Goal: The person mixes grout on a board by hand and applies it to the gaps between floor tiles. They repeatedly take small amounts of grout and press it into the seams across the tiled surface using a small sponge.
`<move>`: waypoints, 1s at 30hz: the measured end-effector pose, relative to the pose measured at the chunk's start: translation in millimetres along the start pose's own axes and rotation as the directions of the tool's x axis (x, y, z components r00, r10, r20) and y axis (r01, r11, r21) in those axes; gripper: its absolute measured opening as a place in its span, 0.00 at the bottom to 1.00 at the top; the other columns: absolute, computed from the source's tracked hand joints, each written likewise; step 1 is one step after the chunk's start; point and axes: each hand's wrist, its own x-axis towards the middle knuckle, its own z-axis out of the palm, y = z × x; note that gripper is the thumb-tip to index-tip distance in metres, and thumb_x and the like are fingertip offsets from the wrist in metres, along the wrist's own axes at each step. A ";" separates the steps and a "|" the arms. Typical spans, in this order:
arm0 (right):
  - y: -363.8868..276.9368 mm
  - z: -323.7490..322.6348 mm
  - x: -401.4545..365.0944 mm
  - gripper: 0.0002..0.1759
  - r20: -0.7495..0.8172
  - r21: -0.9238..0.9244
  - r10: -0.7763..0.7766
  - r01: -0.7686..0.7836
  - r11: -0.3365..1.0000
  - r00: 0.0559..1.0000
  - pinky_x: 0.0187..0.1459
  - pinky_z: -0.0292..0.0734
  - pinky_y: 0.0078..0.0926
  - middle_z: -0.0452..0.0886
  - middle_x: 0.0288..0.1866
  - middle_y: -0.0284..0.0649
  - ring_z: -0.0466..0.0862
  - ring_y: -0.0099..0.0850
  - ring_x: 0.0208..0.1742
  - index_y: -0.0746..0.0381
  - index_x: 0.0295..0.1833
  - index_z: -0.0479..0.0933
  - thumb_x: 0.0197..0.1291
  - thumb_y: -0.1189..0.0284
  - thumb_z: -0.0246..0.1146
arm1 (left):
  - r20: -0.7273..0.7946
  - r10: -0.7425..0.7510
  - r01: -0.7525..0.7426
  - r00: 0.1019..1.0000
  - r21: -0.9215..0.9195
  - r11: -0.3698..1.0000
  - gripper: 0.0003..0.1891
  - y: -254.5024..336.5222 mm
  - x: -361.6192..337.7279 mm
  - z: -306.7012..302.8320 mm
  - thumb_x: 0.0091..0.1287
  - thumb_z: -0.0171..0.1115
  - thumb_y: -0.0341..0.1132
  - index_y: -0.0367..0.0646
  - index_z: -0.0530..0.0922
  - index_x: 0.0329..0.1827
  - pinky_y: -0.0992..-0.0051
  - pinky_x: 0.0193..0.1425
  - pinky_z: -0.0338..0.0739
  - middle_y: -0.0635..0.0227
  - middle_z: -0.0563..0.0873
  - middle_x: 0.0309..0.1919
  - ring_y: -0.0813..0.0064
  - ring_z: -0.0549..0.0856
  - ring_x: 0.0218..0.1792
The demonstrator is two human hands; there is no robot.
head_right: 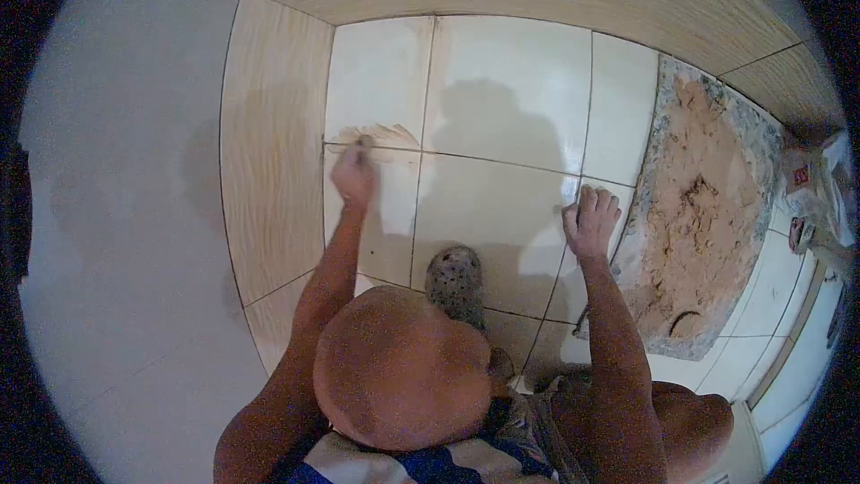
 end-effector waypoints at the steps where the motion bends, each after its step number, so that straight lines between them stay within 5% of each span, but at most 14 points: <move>1: -0.4 -0.4 -0.6 0.23 -0.012 0.006 -0.012 0.012 1.000 1.000 0.47 0.65 0.49 0.72 0.47 0.47 0.71 0.47 0.48 0.63 0.55 0.71 0.52 0.68 0.59 | 0.122 0.026 -0.024 0.992 -0.014 1.000 0.09 14.8 -7.1 -2.7 0.58 0.59 0.26 0.41 0.81 0.42 0.58 0.43 0.79 0.54 0.86 0.37 0.50 0.85 0.39; 4: 0.2 -0.4 -0.4 0.23 -0.011 -0.001 -0.020 0.020 1.000 1.000 0.47 0.65 0.49 0.72 0.47 0.47 0.71 0.47 0.47 0.63 0.55 0.72 0.53 0.68 0.59 | 0.137 0.116 -0.101 0.984 -0.115 0.988 0.10 22.5 0.8 -19.5 0.59 0.58 0.26 0.42 0.82 0.43 0.57 0.43 0.79 0.53 0.86 0.38 0.50 0.85 0.40; 6: 1.5 -0.6 2.7 0.22 -0.023 -0.012 -0.029 0.029 1.000 0.999 0.46 0.65 0.49 0.72 0.47 0.47 0.71 0.47 0.47 0.63 0.55 0.72 0.53 0.68 0.59 | 0.225 -0.031 0.026 0.974 0.029 0.999 0.10 -12.8 27.2 -29.5 0.59 0.59 0.28 0.42 0.82 0.43 0.58 0.46 0.80 0.54 0.87 0.40 0.51 0.85 0.41; 8: 0.3 -1.6 -0.6 0.22 -0.013 -0.021 -0.025 0.025 0.999 1.000 0.46 0.65 0.49 0.71 0.47 0.48 0.71 0.47 0.47 0.63 0.55 0.72 0.54 0.68 0.58 | 0.223 -0.308 0.308 0.925 0.038 0.951 0.10 -43.9 46.7 -34.5 0.59 0.60 0.28 0.40 0.83 0.43 0.59 0.49 0.79 0.55 0.87 0.41 0.53 0.86 0.42; 9: 0.6 -2.2 -3.5 0.22 -0.002 -0.023 -0.025 0.025 0.999 1.000 0.46 0.65 0.49 0.71 0.47 0.48 0.71 0.47 0.47 0.63 0.55 0.72 0.54 0.68 0.58 | 0.231 -0.316 0.315 0.920 0.041 0.948 0.10 -43.3 36.2 -30.6 0.59 0.60 0.28 0.40 0.83 0.43 0.59 0.49 0.79 0.55 0.87 0.41 0.53 0.86 0.42; 11: -0.5 -1.3 -0.4 0.23 -0.022 0.000 -0.022 0.022 1.000 1.000 0.46 0.65 0.50 0.71 0.48 0.48 0.71 0.47 0.48 0.63 0.55 0.71 0.53 0.68 0.59 | 0.167 -0.097 0.076 0.981 0.128 0.989 0.10 -28.8 19.6 -15.7 0.58 0.61 0.27 0.40 0.83 0.42 0.58 0.47 0.79 0.55 0.87 0.40 0.52 0.85 0.42; 12: -0.5 -1.5 -1.5 0.23 -0.024 0.005 -0.020 0.020 1.000 1.000 0.46 0.65 0.50 0.71 0.48 0.48 0.71 0.47 0.48 0.63 0.55 0.71 0.53 0.68 0.59 | -0.053 0.146 -0.147 0.988 -0.011 0.989 0.11 -24.5 2.2 -0.6 0.56 0.61 0.26 0.42 0.82 0.43 0.56 0.44 0.78 0.53 0.86 0.38 0.51 0.85 0.41; 13: 0.1 -1.9 -3.9 0.23 0.011 0.004 -0.001 0.001 1.000 1.000 0.47 0.65 0.50 0.71 0.48 0.48 0.71 0.47 0.49 0.63 0.56 0.71 0.53 0.68 0.59 | 0.092 0.029 -0.030 0.995 0.011 0.999 0.11 5.2 -10.3 -10.7 0.56 0.61 0.25 0.43 0.82 0.42 0.55 0.42 0.78 0.52 0.85 0.36 0.49 0.84 0.39; 17: 2.3 1.1 -2.0 0.25 0.008 -0.034 -0.015 0.015 0.999 1.000 0.49 0.65 0.50 0.71 0.49 0.48 0.71 0.46 0.49 0.63 0.57 0.71 0.52 0.68 0.59 | 0.227 0.059 -0.020 0.972 -0.172 0.985 0.07 8.1 3.5 -33.6 0.56 0.60 0.24 0.41 0.80 0.37 0.57 0.41 0.78 0.53 0.83 0.31 0.48 0.83 0.35; 18: 1.6 -1.1 -1.0 0.25 -0.001 -0.021 -0.022 0.022 1.000 1.000 0.49 0.65 0.49 0.71 0.48 0.48 0.71 0.46 0.49 0.63 0.57 0.72 0.53 0.67 0.59 | 0.091 0.136 -0.122 0.987 -0.140 0.982 0.05 -24.2 9.9 -23.4 0.56 0.60 0.23 0.41 0.79 0.35 0.56 0.40 0.77 0.52 0.82 0.30 0.49 0.82 0.34; 20: 0.2 -1.2 0.3 0.24 0.011 -0.019 0.001 -0.001 1.000 1.000 0.49 0.65 0.49 0.71 0.48 0.48 0.71 0.46 0.49 0.63 0.57 0.72 0.53 0.67 0.59 | 0.065 -0.109 0.095 0.992 0.194 0.976 0.05 -33.6 36.8 -37.0 0.56 0.59 0.23 0.40 0.78 0.34 0.54 0.39 0.76 0.51 0.82 0.30 0.48 0.82 0.33; 24: -1.0 -2.0 -0.7 0.24 0.030 -0.001 0.020 -0.020 1.000 0.999 0.48 0.65 0.50 0.71 0.48 0.48 0.71 0.47 0.49 0.63 0.56 0.72 0.53 0.67 0.59 | 0.170 -0.162 0.104 0.972 0.307 0.946 0.04 -81.7 35.2 -0.6 0.57 0.59 0.23 0.41 0.78 0.34 0.54 0.38 0.75 0.52 0.82 0.30 0.49 0.82 0.34; 26: 1.8 1.6 -2.1 0.24 0.009 -0.008 -0.001 0.001 1.000 1.000 0.48 0.65 0.50 0.71 0.47 0.48 0.71 0.47 0.48 0.63 0.56 0.72 0.53 0.67 0.59 | -0.010 0.096 -0.093 0.995 0.164 0.982 0.05 -30.8 17.4 -18.9 0.58 0.60 0.26 0.42 0.78 0.36 0.55 0.39 0.76 0.52 0.83 0.32 0.49 0.83 0.35; 30: -0.5 0.1 1.1 0.24 -0.056 0.004 -0.034 0.034 0.999 0.998 0.47 0.64 0.50 0.72 0.46 0.48 0.71 0.47 0.47 0.63 0.56 0.71 0.52 0.68 0.59 | 0.082 0.168 -0.151 0.982 -0.176 0.973 0.05 -58.4 10.7 -37.0 0.60 0.60 0.27 0.42 0.78 0.38 0.56 0.38 0.77 0.52 0.83 0.33 0.47 0.83 0.36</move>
